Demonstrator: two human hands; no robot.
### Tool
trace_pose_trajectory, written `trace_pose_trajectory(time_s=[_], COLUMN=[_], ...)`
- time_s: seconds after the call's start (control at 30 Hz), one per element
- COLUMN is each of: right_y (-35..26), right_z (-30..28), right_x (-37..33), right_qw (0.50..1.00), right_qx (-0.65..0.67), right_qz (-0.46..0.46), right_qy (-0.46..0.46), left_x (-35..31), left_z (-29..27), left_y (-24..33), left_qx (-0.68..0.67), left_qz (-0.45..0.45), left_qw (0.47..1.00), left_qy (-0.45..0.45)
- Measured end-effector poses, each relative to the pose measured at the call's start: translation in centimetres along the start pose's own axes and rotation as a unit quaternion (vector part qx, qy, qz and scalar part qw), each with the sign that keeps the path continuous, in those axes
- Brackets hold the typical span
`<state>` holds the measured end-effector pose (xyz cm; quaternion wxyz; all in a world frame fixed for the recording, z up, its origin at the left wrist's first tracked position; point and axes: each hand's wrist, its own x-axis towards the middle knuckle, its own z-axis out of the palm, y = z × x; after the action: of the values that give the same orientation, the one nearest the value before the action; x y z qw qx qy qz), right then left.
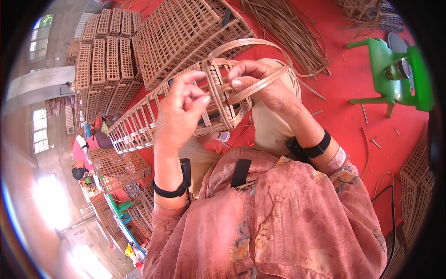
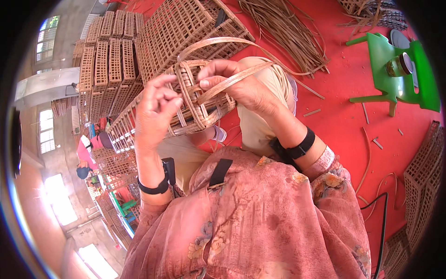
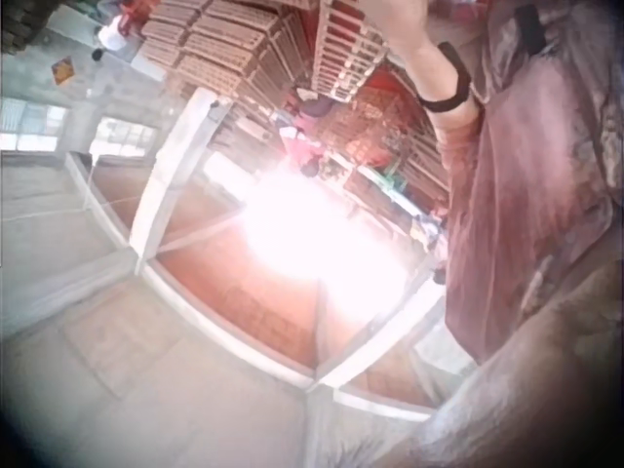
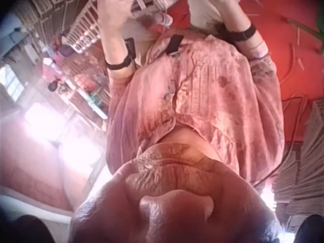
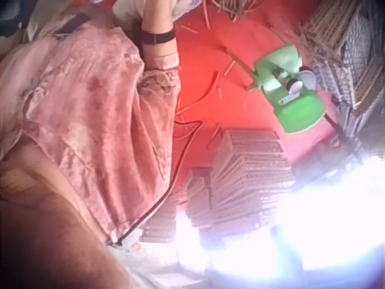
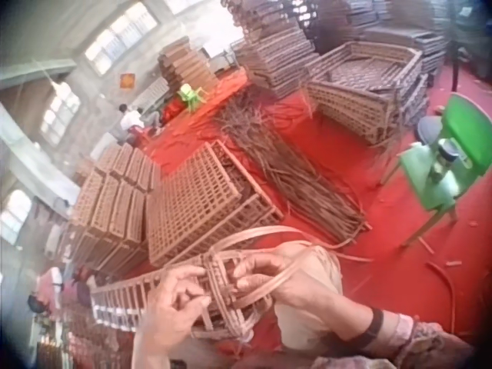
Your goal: Weaving bamboo strips onto a rectangular frame to construct a basket or trap structure.
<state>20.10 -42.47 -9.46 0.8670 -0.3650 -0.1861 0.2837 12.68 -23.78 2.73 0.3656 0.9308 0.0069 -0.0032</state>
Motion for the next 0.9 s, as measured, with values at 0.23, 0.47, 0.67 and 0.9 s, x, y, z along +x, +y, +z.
trace_pose_trajectory(time_s=[0.23, 0.47, 0.67, 0.9], right_y=[1.3, -4.4, -4.9, -0.8], right_z=[2.1, 6.4, 11.5, 10.6], right_x=[-1.6, -5.8, -2.2, 0.9], right_qw=[0.982, 0.917, 0.788, 0.618], right_qx=[-0.115, -0.373, -0.586, -0.731], right_qz=[-0.077, 0.122, -0.183, -0.29], right_qy=[0.126, 0.07, 0.05, -0.007], left_x=[0.2, -1.2, -2.2, -8.4], left_z=[-0.9, -0.2, -0.3, -10.1], left_y=[-3.2, -4.1, -4.5, -17.5], left_qx=[-0.169, -0.202, -0.208, -0.253], left_qz=[-0.006, -0.009, 0.074, 0.023], left_qw=[0.978, 0.974, 0.966, 0.886], left_qy=[0.125, 0.107, 0.134, 0.389])
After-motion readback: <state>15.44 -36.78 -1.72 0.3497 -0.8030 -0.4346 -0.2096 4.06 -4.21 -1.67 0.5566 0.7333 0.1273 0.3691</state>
